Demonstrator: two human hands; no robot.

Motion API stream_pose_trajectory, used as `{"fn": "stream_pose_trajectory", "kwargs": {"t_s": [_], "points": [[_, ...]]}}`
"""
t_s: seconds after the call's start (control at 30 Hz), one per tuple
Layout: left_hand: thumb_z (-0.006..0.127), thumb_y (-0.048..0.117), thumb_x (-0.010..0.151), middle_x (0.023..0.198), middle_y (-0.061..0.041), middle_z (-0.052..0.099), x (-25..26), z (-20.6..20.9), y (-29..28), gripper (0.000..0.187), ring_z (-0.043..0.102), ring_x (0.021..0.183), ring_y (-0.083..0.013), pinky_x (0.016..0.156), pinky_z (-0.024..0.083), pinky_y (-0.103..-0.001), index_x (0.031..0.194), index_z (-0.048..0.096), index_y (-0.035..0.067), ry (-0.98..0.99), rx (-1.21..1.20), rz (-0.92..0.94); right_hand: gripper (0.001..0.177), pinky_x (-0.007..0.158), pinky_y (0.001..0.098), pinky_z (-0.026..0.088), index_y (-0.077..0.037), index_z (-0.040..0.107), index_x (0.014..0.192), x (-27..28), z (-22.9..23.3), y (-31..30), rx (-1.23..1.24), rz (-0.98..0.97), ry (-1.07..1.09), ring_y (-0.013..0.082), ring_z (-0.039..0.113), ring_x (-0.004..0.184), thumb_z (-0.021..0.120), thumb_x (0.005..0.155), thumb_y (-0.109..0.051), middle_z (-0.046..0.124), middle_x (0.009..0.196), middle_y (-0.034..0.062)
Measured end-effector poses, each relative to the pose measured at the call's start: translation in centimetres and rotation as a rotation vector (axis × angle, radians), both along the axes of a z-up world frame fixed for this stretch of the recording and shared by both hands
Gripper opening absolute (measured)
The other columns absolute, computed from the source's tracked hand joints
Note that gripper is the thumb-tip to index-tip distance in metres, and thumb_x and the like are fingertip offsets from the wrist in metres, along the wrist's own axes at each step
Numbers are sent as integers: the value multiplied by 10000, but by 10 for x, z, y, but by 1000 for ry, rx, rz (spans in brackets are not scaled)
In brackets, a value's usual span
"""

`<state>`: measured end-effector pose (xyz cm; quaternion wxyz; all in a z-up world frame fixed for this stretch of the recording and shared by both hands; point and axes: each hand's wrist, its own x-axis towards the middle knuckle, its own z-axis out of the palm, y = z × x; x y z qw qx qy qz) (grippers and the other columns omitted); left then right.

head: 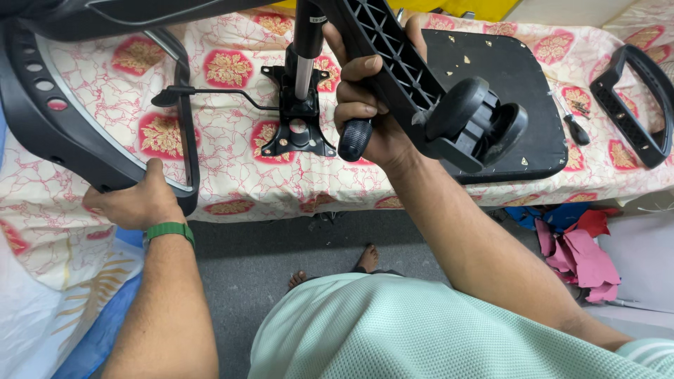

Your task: The person uses a screwdriver to remove screws from the base of an office chair. They detach the central column and plastic frame components, placing the disassembled parts on the work surface.

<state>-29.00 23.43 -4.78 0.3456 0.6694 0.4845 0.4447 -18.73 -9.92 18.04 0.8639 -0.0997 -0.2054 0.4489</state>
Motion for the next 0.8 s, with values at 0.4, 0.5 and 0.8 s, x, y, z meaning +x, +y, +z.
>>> {"fn": "stream_pose_trajectory", "kwargs": {"t_s": [0.4, 0.5, 0.8], "points": [[934, 211, 626, 1187, -159, 644, -21, 33, -10, 843, 690, 1045, -417, 887, 542, -543, 1273, 417, 58, 227, 387, -109, 925, 572, 149, 442, 77, 432, 1497, 5, -3, -6, 39, 21, 47, 4, 478, 538, 528, 1007, -702, 699, 782, -12], [961, 233, 640, 1205, -148, 635, -25, 43, -4, 869, 699, 1050, -400, 890, 556, -528, 1287, 405, 70, 231, 402, -144, 929, 566, 139, 440, 80, 447, 1477, 6, -3, -3, 60, 42, 65, 9, 488, 540, 558, 990, -703, 690, 772, -2], [927, 232, 660, 1229, -130, 630, -36, 67, 9, 851, 702, 1007, -381, 852, 574, -506, 1301, 388, 82, 334, 416, -57, 911, 531, 114, 421, 82, 486, 1437, 9, -6, -4, 48, 4, 45, -8, 483, 504, 550, 997, -714, 685, 751, -3]]}}
